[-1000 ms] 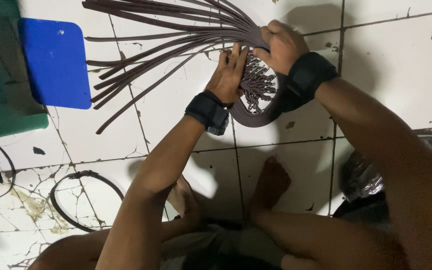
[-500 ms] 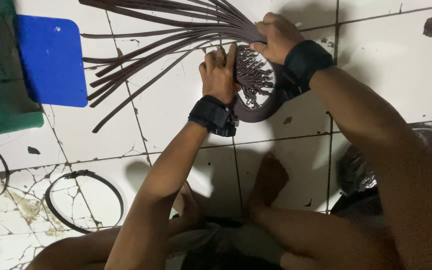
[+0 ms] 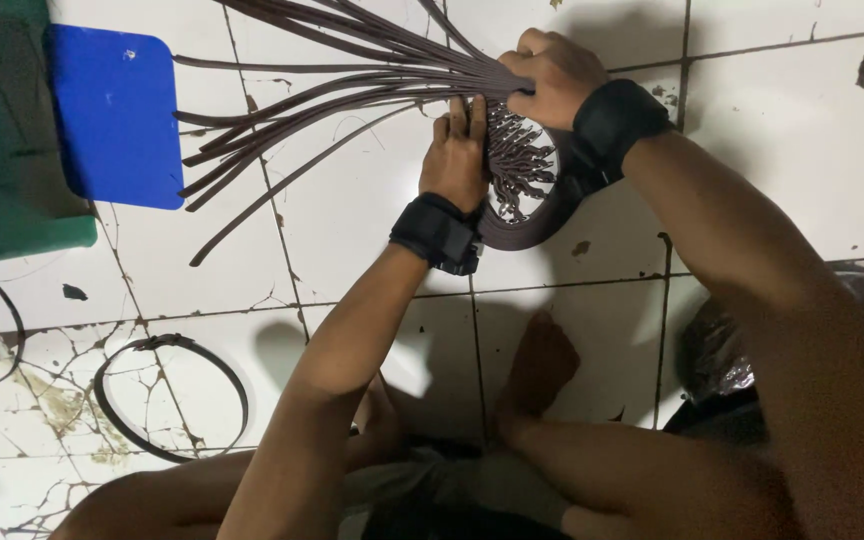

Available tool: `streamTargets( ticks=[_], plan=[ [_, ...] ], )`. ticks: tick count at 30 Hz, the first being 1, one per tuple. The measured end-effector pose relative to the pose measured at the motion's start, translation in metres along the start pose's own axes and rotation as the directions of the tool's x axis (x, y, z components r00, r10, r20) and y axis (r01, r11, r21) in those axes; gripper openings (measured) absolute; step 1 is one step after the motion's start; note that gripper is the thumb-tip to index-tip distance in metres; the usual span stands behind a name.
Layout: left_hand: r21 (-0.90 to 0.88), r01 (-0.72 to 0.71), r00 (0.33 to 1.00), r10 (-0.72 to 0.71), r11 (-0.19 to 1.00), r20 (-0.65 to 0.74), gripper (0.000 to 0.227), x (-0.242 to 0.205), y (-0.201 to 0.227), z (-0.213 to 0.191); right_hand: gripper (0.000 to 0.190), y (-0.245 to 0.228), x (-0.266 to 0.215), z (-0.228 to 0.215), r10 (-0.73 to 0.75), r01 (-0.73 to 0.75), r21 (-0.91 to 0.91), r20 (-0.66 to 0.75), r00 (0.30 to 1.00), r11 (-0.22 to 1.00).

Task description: The person organizes and rolls up several long brown leather straps on the floor.

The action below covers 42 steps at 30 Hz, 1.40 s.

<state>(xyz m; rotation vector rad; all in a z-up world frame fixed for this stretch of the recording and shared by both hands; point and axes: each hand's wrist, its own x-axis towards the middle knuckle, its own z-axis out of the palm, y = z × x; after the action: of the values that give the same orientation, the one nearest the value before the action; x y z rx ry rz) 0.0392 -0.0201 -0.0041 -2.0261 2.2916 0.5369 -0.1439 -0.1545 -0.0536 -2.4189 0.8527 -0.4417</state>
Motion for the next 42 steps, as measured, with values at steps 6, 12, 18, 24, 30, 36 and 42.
streamTargets(
  ticks=[6,12,18,24,30,36,42],
  plan=[
    [-0.007,0.13,0.989,-0.13,0.992,-0.074,0.106,-0.013,0.01,-0.013,0.052,-0.008,-0.002,-0.002,-0.02,0.019,-0.111,-0.004,1.0,0.994],
    [-0.02,0.138,0.989,-0.139,0.99,-0.043,0.094,-0.015,-0.007,-0.009,0.046,-0.009,0.001,-0.008,-0.011,0.011,-0.068,0.003,1.0,0.998],
    [0.166,-0.04,0.999,0.043,0.985,-0.013,0.082,-0.001,-0.013,-0.01,0.045,-0.004,0.004,-0.003,0.007,-0.006,0.043,-0.025,1.0,0.999],
    [0.227,-0.069,0.997,0.059,0.971,0.054,0.069,0.003,-0.013,-0.018,0.047,-0.018,0.004,-0.009,-0.025,0.023,-0.102,-0.021,0.999,0.995],
    [0.177,-0.066,0.998,0.069,0.982,-0.012,0.081,-0.001,-0.011,-0.029,0.128,-0.061,0.01,-0.032,-0.016,0.07,-0.323,0.168,0.986,0.944],
    [0.107,-0.027,0.999,0.031,0.994,-0.034,0.083,-0.005,-0.013,-0.03,0.133,-0.073,0.013,-0.028,0.127,-0.006,-0.381,0.293,0.948,0.925],
    [0.069,0.013,0.999,-0.01,0.998,-0.045,0.09,-0.008,-0.012,-0.027,0.153,-0.07,0.016,-0.015,0.197,-0.011,-0.474,0.346,0.917,0.881]
  ],
)
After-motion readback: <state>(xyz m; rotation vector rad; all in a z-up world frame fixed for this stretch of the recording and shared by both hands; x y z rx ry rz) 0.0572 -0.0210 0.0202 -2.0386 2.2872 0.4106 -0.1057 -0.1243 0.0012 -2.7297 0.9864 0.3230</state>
